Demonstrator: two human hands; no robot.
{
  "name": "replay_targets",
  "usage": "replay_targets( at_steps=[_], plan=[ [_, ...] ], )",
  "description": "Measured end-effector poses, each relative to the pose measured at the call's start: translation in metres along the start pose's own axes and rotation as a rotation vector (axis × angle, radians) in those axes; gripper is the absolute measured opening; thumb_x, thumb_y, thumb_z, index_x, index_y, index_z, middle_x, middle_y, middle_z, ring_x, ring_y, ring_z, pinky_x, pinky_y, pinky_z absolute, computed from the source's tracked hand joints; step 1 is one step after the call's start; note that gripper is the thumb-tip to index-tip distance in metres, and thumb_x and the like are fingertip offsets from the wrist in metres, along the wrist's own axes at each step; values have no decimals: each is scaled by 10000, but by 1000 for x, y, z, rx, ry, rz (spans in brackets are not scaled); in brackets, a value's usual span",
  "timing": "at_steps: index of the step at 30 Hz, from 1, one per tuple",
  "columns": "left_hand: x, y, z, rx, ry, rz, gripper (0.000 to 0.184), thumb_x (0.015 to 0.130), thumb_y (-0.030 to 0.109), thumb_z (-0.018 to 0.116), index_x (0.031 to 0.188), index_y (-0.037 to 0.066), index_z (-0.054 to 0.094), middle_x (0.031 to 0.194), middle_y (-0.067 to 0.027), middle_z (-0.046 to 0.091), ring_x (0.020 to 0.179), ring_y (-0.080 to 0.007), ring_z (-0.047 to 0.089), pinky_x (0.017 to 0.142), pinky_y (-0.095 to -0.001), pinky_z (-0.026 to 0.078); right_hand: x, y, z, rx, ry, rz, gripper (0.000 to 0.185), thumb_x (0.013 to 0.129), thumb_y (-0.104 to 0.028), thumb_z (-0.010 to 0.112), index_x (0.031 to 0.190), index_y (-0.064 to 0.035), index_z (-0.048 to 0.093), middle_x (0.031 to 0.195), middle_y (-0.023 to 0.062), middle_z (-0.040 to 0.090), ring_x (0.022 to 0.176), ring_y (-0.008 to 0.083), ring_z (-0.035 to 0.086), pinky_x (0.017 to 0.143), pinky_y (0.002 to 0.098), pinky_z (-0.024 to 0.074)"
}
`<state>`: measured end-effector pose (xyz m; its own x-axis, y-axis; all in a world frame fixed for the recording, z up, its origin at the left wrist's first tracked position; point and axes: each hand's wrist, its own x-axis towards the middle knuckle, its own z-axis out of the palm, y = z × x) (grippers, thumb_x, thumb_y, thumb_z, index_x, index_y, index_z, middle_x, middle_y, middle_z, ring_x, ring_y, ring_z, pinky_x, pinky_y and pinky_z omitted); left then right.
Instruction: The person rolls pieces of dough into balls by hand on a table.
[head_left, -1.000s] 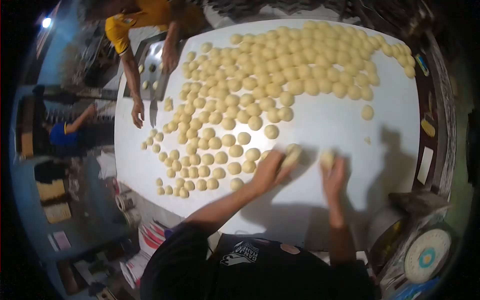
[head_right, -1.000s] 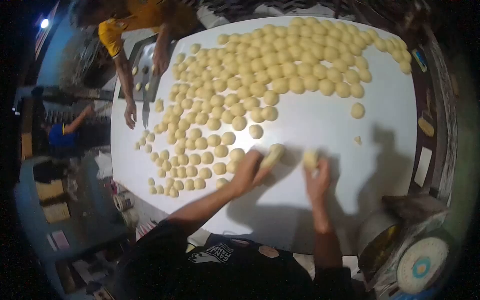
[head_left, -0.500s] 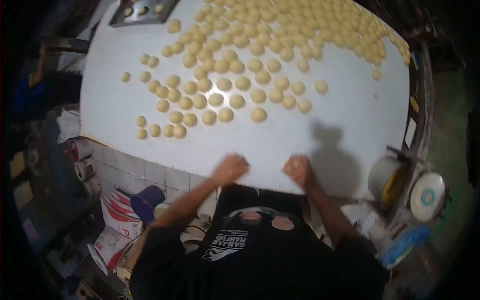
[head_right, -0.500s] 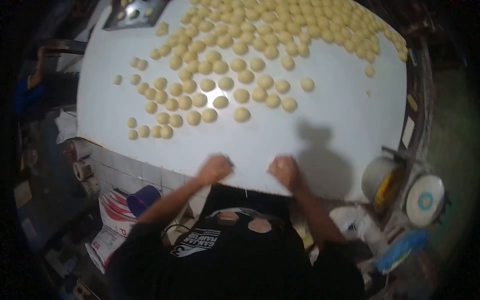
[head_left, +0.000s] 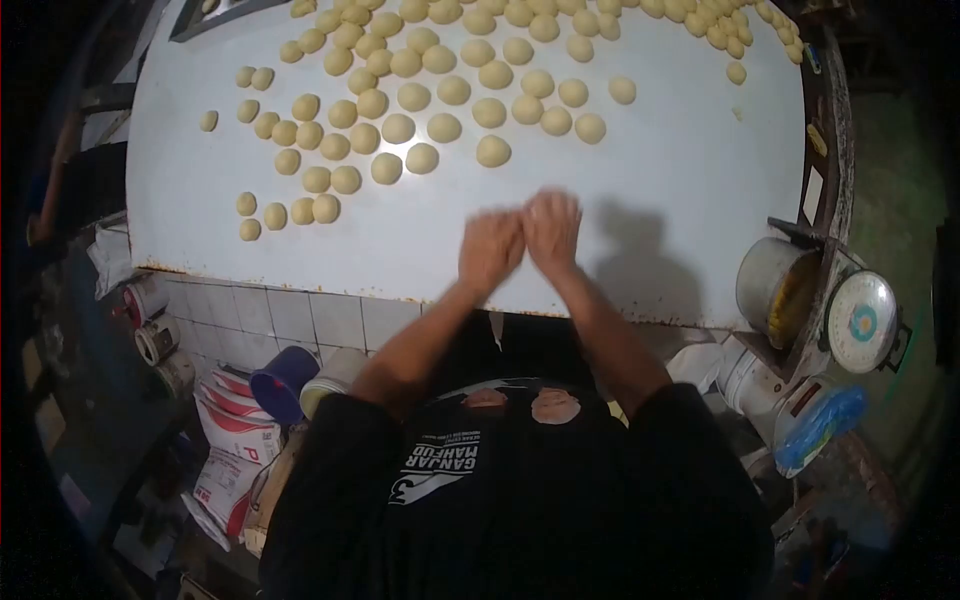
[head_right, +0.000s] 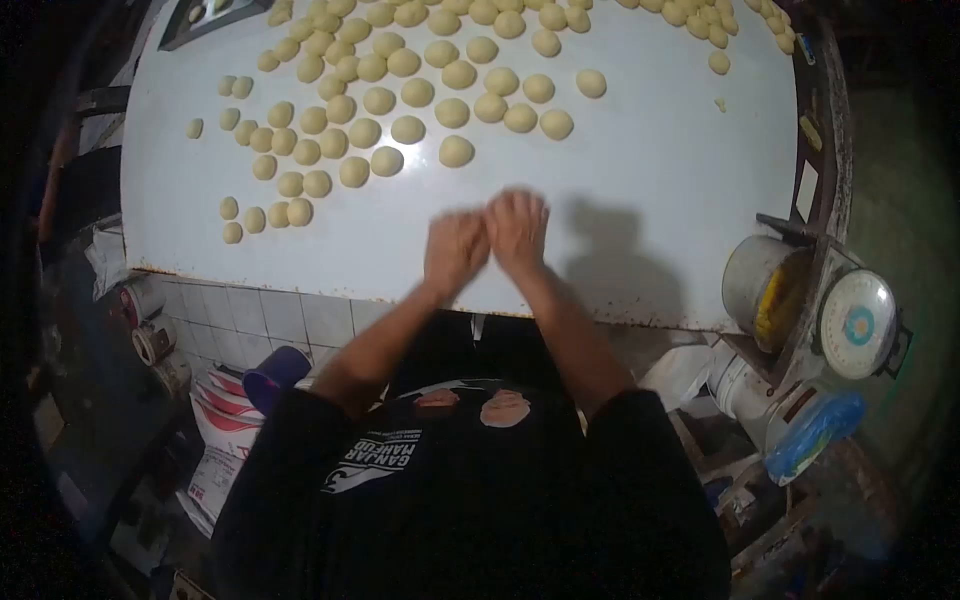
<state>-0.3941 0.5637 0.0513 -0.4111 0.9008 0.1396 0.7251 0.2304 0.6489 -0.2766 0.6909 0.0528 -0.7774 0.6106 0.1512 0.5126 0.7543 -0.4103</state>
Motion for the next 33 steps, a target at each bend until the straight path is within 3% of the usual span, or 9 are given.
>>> replay_targets(
  at_steps=[3, 9, 13, 15, 17, 24, 25, 31, 33],
  plan=[
    [-31, -25, -40, -73, -42, 257, 180, 900, 225, 811, 947, 106, 685, 1039, -127, 650, 977, -363, 613, 863, -513, 475, -39, 45, -32, 263, -101, -451, 210, 951, -271, 756, 991, -99, 643, 1068, 98, 628, 1039, 342, 589, 973, 525, 452],
    [2, -2, 16, 24, 108, -71, 221, 894, 240, 830, 977, 94, 686, 962, -119, 636, 941, -369, 619, 837, -498, 472, 20, 9, 2, -19, -31, -75, 167, 908, -219, 792, 964, -108, 681, 1032, 91, 634, 1003, 323, 600, 861, 506, 453],
    [-33, -42, -44, -147, -8, 225, 149, 921, 236, 791, 947, 111, 714, 972, -113, 664, 893, -364, 614, 828, -502, 483, 0, 80, -39, 307, -179, -567, 167, 879, -244, 821, 883, -119, 710, 979, 94, 668, 979, 337, 657, 882, 495, 517],
    [10, -40, -52, 183, -157, -24, 155, 916, 219, 795, 939, 103, 694, 990, -98, 666, 953, -363, 616, 868, -504, 484, 35, 79, -12, -202, -365, -409, 201, 850, -253, 866, 909, -122, 725, 949, 91, 656, 919, 329, 633, 849, 493, 512],
    [42, 1, -11, 64, 281, -191, 146, 924, 192, 781, 936, 94, 674, 967, -101, 656, 957, -366, 607, 880, -509, 477, 58, 32, -12, 106, 49, -225, 259, 832, -259, 873, 978, -109, 721, 972, 103, 642, 957, 341, 611, 853, 498, 498],
    [7, -39, -44, 172, -223, -33, 164, 920, 168, 793, 1021, 82, 697, 1040, -127, 681, 1001, -379, 630, 903, -520, 498, 49, 91, -14, -121, -374, -398, 283, 796, -233, 886, 858, -98, 645, 925, 121, 620, 917, 347, 603, 808, 495, 470],
    [42, -10, -36, 108, 191, -82, 177, 937, 204, 790, 1006, 73, 692, 1016, -126, 672, 1027, -375, 614, 906, -518, 484, 72, 55, -34, 181, 13, -380, 278, 816, -214, 871, 832, -104, 617, 923, 118, 614, 905, 343, 597, 788, 492, 450],
    [-20, -34, -23, -139, 32, 87, 172, 935, 208, 798, 987, 79, 695, 1085, -104, 692, 1085, -372, 613, 989, -517, 488, 27, 103, -48, 372, -163, -476, 266, 811, -267, 885, 828, -124, 662, 947, 88, 634, 976, 338, 626, 913, 495, 493],
    [13, -31, -36, 184, -23, -36, 165, 921, 183, 800, 1007, 85, 700, 1088, -110, 694, 1067, -372, 613, 962, -527, 483, 58, 97, -28, -78, -213, -422, 273, 799, -289, 899, 876, -120, 699, 998, 77, 654, 1004, 327, 623, 927, 480, 499]
  ],
)
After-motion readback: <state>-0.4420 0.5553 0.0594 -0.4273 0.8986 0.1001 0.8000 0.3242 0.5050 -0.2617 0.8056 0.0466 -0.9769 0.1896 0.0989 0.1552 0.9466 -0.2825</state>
